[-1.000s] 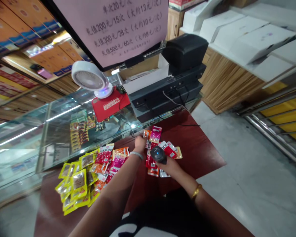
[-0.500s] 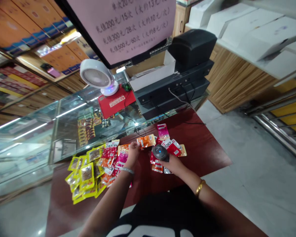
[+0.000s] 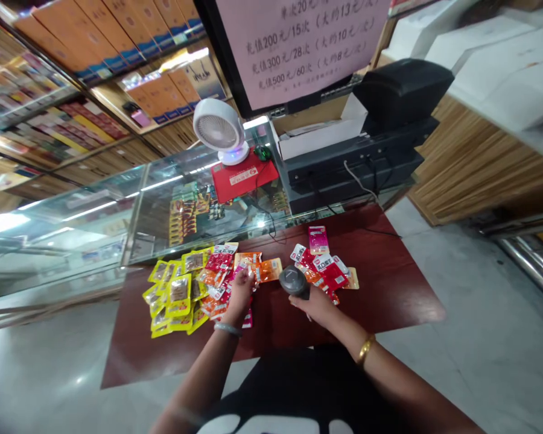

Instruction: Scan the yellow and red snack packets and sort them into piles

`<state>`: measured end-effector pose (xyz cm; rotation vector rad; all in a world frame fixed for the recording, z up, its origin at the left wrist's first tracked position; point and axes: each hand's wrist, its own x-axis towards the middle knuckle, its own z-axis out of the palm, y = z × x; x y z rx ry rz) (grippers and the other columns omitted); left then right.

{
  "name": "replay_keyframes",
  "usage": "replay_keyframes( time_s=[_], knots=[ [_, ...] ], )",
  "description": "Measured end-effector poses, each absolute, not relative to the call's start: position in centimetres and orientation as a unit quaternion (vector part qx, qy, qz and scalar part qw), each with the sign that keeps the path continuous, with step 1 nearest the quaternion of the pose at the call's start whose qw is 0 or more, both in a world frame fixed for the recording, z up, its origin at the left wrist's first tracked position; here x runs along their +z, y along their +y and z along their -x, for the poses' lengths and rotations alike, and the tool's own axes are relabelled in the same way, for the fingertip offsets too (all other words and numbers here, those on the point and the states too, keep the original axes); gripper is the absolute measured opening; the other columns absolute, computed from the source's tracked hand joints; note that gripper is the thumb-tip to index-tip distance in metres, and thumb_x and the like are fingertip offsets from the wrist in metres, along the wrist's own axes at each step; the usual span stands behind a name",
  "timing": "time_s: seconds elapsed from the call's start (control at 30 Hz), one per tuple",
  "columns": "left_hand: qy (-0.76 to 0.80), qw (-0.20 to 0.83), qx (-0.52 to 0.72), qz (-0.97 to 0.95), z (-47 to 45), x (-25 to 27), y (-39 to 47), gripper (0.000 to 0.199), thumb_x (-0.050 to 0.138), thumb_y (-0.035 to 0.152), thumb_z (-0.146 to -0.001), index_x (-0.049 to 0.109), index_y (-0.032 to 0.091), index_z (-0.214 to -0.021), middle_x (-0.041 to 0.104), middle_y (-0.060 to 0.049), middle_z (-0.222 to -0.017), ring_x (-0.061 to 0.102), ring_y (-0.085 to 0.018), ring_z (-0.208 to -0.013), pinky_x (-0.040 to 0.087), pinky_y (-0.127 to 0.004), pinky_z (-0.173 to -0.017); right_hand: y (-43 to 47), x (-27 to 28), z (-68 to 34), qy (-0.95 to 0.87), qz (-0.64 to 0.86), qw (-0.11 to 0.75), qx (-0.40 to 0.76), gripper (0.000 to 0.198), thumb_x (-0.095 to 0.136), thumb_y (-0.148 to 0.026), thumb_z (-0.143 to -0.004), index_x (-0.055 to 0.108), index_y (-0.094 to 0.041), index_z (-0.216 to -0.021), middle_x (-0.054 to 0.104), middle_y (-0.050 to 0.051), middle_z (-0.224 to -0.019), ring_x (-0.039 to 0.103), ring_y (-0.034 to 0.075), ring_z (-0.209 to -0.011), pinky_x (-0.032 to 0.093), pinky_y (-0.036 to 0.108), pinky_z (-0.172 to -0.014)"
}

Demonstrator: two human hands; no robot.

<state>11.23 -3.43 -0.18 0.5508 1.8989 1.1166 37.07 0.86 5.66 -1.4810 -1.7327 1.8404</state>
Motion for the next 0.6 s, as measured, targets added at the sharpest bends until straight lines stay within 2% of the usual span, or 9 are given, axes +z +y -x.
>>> replay_keyframes(
  time_s=[0.07,0.1,0.17,0.23,0.3,0.37,0.47,0.53,0.6],
  knots=[
    [0.815,0.345,0.394,-0.250,-9.1,1.1,-4.3,0.027,0.059,0.047,-0.080,0.050,0.021,-0.082,0.056,0.001,-0.069,0.057,-0.016,-0.064,0.048,-0.031,-0.065,0.3,5.6,-37.1,-0.569,0.510,0.097,0.637,0.042,0.067,-0.052,-0.079,0.071,-0.018,-0.102,0.070,0.002,-0.059,0.064,0.023,-0.049,0.053,0.036,-0.056],
    [0.849,0.278,0.362,-0.268,-8.1,1.8,-4.6,0.025,0.058,0.045,-0.081,0.052,0.021,-0.082,0.059,-0.002,-0.075,0.059,-0.018,-0.072,0.049,-0.034,-0.072,0.1,5.7,-37.3,-0.561,0.514,0.107,0.640,0.042,0.069,-0.052,-0.077,0.071,-0.019,-0.103,0.070,0.002,-0.060,0.066,0.024,-0.051,0.054,0.036,-0.057],
    [0.899,0.124,0.290,-0.303,-6.6,3.0,-4.5,0.022,0.060,0.040,-0.081,0.057,0.020,-0.091,0.064,-0.008,-0.093,0.060,-0.025,-0.095,0.047,-0.041,-0.088,-0.1,5.7,-37.8,-0.547,0.514,0.150,0.643,0.042,0.074,-0.049,-0.073,0.071,-0.021,-0.104,0.074,0.004,-0.069,0.071,0.027,-0.068,0.057,0.038,-0.068],
    [0.904,0.053,0.237,-0.353,-6.7,3.5,-3.4,0.025,0.060,0.035,-0.083,0.059,0.019,-0.102,0.064,-0.011,-0.106,0.058,-0.028,-0.108,0.042,-0.044,-0.097,-0.2,5.6,-38.5,-0.529,0.513,0.187,0.649,0.044,0.077,-0.048,-0.070,0.072,-0.022,-0.104,0.076,0.005,-0.079,0.072,0.031,-0.084,0.057,0.041,-0.079],
    [0.873,0.098,0.219,-0.425,-8.6,3.0,-1.1,0.025,0.058,0.032,-0.084,0.063,0.018,-0.105,0.066,-0.012,-0.106,0.059,-0.028,-0.107,0.043,-0.043,-0.098,-0.2,5.4,-39.3,-0.512,0.520,0.191,0.657,0.042,0.077,-0.049,-0.069,0.072,-0.021,-0.101,0.077,0.006,-0.081,0.072,0.032,-0.089,0.056,0.044,-0.082],
    [0.823,0.193,0.211,-0.491,-11.9,1.8,1.7,0.023,0.060,0.033,-0.084,0.068,0.018,-0.100,0.069,-0.013,-0.102,0.063,-0.027,-0.100,0.045,-0.040,-0.092,-0.2,5.1,-40.2,-0.501,0.534,0.182,0.657,0.040,0.077,-0.049,-0.069,0.072,-0.020,-0.096,0.077,0.007,-0.080,0.072,0.033,-0.088,0.056,0.044,-0.081],
    [0.788,0.292,0.189,-0.507,-17.1,-0.3,5.9,0.023,0.065,0.036,-0.082,0.072,0.018,-0.095,0.072,-0.015,-0.100,0.066,-0.026,-0.094,0.046,-0.036,-0.086,-0.3,4.7,-41.1,-0.484,0.557,0.191,0.647,0.038,0.078,-0.048,-0.068,0.071,-0.020,-0.092,0.076,0.006,-0.077,0.072,0.032,-0.083,0.056,0.040,-0.076],
    [0.789,0.339,0.165,-0.484,-19.7,-1.3,8.0,0.021,0.066,0.036,-0.082,0.073,0.018,-0.090,0.073,-0.015,-0.095,0.067,-0.026,-0.090,0.047,-0.033,-0.081,-0.4,4.5,-41.5,-0.464,0.570,0.189,0.650,0.039,0.077,-0.048,-0.068,0.070,-0.019,-0.094,0.073,0.004,-0.066,0.071,0.028,-0.067,0.056,0.036,-0.065],
    [0.796,0.363,0.143,-0.462,-21.2,-1.9,9.3,0.017,0.069,0.034,-0.079,0.071,0.018,-0.082,0.073,-0.014,-0.089,0.068,-0.025,-0.086,0.046,-0.032,-0.077,-0.5,4.4,-41.8,-0.443,0.584,0.168,0.659,0.041,0.075,-0.049,-0.069,0.068,-0.018,-0.095,0.065,-0.001,-0.051,0.063,0.022,-0.047,0.051,0.033,-0.051]
  ],
)
